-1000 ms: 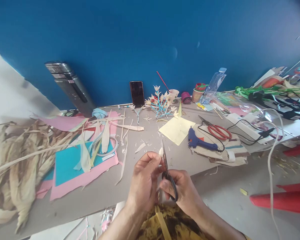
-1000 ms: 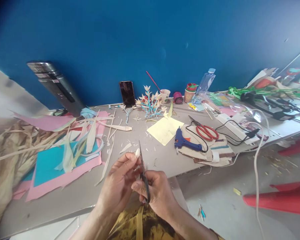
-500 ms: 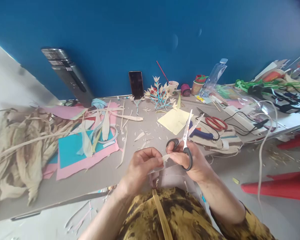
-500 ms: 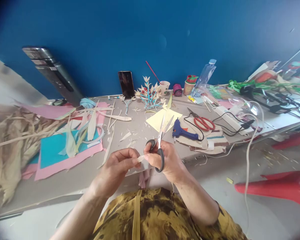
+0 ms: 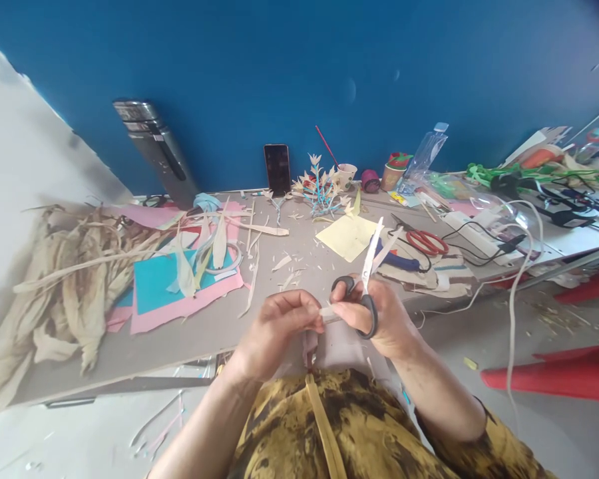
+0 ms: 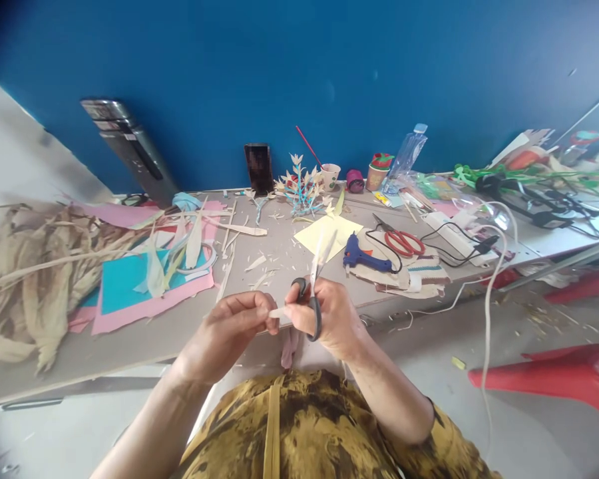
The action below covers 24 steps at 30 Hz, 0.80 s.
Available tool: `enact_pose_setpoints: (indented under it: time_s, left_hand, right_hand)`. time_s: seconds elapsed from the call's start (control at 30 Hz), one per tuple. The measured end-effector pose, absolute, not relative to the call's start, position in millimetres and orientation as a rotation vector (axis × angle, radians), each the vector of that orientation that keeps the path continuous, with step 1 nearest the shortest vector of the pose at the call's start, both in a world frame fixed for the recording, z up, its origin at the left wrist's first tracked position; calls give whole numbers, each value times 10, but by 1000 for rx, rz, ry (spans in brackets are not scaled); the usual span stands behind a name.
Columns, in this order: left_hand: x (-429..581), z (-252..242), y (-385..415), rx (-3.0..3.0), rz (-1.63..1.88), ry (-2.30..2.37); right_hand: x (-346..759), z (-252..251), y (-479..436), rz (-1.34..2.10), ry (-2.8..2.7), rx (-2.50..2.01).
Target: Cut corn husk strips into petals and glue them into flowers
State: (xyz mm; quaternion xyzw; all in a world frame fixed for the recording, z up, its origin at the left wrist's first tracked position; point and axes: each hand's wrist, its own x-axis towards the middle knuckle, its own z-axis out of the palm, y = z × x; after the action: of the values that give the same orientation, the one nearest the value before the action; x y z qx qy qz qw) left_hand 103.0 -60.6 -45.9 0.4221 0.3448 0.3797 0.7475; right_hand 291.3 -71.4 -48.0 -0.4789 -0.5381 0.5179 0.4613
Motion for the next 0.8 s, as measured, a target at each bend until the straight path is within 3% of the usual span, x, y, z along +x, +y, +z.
enact_pose_setpoints:
  time_s: [0.2, 0.43, 0.6, 0.8]
  left_hand:
    - [1087, -491, -647, 822, 963, 683]
    - [1228, -487, -717, 881, 871, 738]
    - [1299, -511, -691, 755, 858, 576]
    - [1319, -588, -628, 539, 839, 440]
  right_hand:
    - [2882, -517, -726, 1188, -1218, -1178]
    - [2878, -413, -791, 1318, -1271, -1100]
    - [2888, -489, -772, 1540, -1147, -889]
    - [2877, -540, -719, 1556, -1006, -959]
